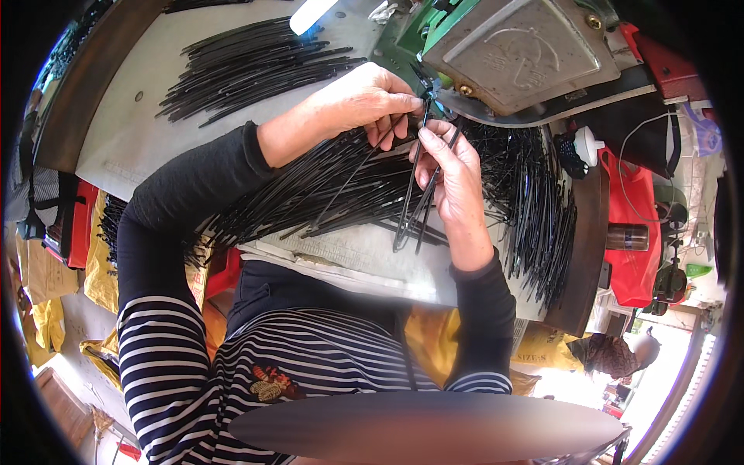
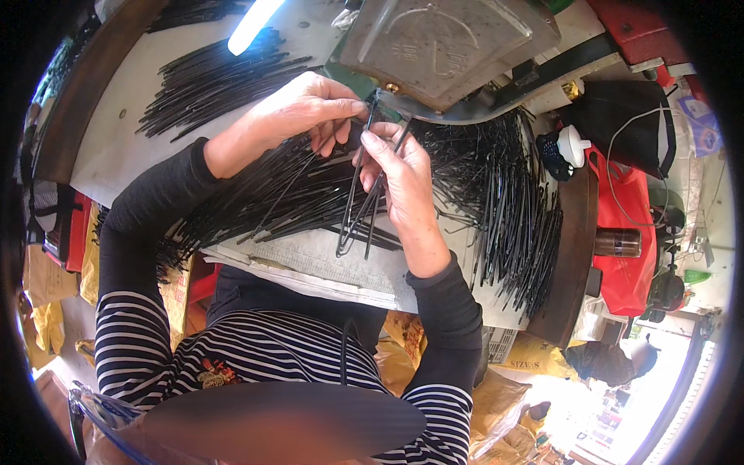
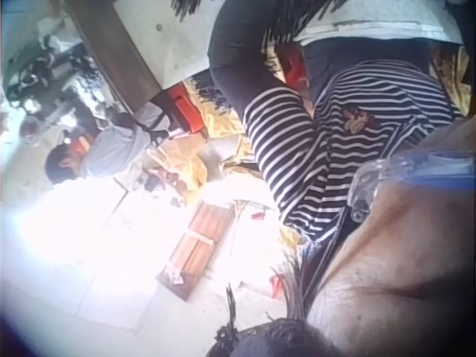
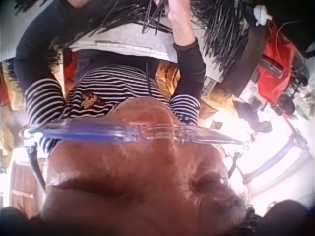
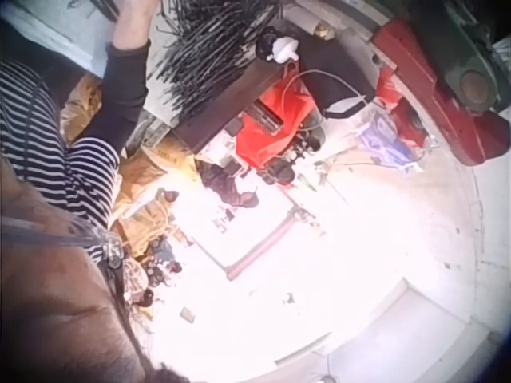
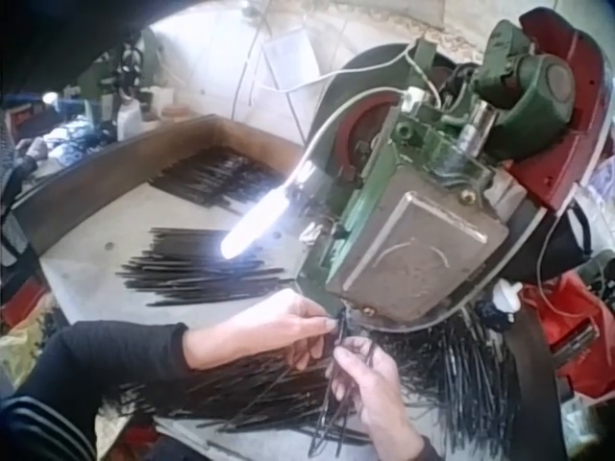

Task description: The person inserts black plastic rods into an assembly machine by hand to finish them.

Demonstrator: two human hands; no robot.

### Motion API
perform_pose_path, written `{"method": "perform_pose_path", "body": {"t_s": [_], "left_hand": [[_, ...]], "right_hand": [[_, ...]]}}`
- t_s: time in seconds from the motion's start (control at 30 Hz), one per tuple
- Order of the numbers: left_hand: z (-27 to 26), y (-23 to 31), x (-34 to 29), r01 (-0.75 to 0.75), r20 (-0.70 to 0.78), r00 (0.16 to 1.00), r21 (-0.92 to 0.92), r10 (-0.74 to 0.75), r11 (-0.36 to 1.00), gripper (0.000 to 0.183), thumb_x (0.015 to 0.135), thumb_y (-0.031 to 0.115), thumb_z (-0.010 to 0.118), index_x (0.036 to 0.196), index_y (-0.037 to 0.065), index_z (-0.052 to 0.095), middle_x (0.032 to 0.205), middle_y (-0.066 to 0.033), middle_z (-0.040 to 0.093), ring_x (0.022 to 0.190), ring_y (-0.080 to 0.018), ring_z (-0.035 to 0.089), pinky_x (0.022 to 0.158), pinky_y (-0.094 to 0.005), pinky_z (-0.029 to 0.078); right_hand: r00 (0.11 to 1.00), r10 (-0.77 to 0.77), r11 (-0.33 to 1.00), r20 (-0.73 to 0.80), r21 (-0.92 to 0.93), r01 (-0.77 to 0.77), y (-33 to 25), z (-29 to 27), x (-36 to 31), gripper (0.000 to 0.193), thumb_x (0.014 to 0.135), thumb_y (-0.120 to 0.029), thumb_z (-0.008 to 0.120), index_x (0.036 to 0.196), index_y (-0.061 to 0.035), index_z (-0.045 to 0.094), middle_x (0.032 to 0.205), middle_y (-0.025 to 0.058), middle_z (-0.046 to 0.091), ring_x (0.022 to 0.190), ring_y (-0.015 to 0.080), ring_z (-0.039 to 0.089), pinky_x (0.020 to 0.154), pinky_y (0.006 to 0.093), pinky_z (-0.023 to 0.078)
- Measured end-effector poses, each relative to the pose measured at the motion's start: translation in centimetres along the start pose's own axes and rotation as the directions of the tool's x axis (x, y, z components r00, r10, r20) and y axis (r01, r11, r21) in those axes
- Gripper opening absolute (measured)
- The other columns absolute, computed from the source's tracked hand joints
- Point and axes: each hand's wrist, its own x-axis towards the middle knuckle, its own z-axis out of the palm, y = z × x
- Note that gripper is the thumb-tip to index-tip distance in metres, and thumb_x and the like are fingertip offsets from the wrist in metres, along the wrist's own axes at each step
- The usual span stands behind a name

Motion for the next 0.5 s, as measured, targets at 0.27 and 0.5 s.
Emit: {"method": "perform_pose_path", "body": {"t_s": [0.27, 0.5], "left_hand": [[0.14, -0.56, -0.08, -0.036, 0.007, 0.999, 0.025, 0.035, 0.999, 0.030, 0.091, 0.024, 0.053, 0.077, -0.001, 0.060, 0.058, -0.0047, 0.057, 0.043, -0.0103, 0.056, 0.038, -0.0190, 0.043], [0.28, -0.53, -0.17, -0.046, -0.014, 0.999, 0.099, 0.048, 0.994, 0.030, 0.092, 0.023, 0.051, 0.075, -0.001, 0.059, 0.057, -0.0047, 0.057, 0.043, -0.0108, 0.056, 0.038, -0.0194, 0.043]], "right_hand": [[0.999, 0.001, 1.000, 0.046, 0.012, -0.002, 0.09, 0.55, 0.51, 0.019, 0.086, -0.016, 0.060, 0.095, -0.0008, 0.055, 0.073, 0.0077, 0.060, 0.050, 0.0095, 0.052, 0.044, 0.0183, 0.040], [0.998, 0.008, 1.000, 0.063, 0.007, -0.008, 0.10, 0.47, 0.79, 0.015, 0.086, -0.015, 0.059, 0.093, -0.0012, 0.056, 0.073, 0.0068, 0.059, 0.052, 0.0098, 0.053, 0.044, 0.0186, 0.042]]}}
